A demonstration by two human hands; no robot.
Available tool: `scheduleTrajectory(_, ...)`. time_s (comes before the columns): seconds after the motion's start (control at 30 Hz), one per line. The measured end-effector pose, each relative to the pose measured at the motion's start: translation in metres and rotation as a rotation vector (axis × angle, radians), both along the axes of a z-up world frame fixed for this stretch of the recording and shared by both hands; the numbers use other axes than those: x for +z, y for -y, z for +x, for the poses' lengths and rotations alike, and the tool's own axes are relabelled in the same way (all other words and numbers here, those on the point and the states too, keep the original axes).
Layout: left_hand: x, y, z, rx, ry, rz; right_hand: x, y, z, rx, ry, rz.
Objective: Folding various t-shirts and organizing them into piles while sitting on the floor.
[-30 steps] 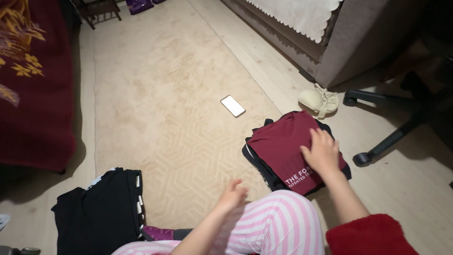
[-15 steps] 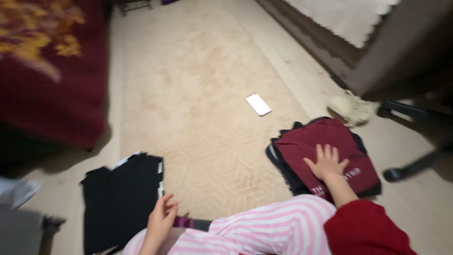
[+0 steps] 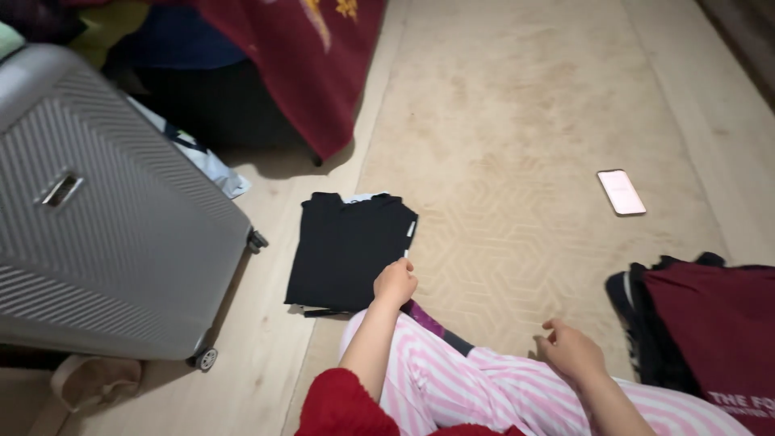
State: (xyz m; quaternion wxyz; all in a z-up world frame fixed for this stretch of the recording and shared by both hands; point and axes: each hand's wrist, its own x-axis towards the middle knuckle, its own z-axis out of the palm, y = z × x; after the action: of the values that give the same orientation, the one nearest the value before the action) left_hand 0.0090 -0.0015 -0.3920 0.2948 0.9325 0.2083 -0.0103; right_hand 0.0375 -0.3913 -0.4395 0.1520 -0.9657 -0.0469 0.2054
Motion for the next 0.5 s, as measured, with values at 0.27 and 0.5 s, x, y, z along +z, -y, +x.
scheduleTrajectory(0.27,-0.036,-0.057,0.032,0.111,-0.481,0.163,-0.036,0.008,0.012,-0.045,0.074,0.1)
scheduleTrajectory(0.5,-0.031,-0.043,0.049,0.093,-0.655,0.305,-0.044,0.009,0.013,-0.017,0.04,0.057)
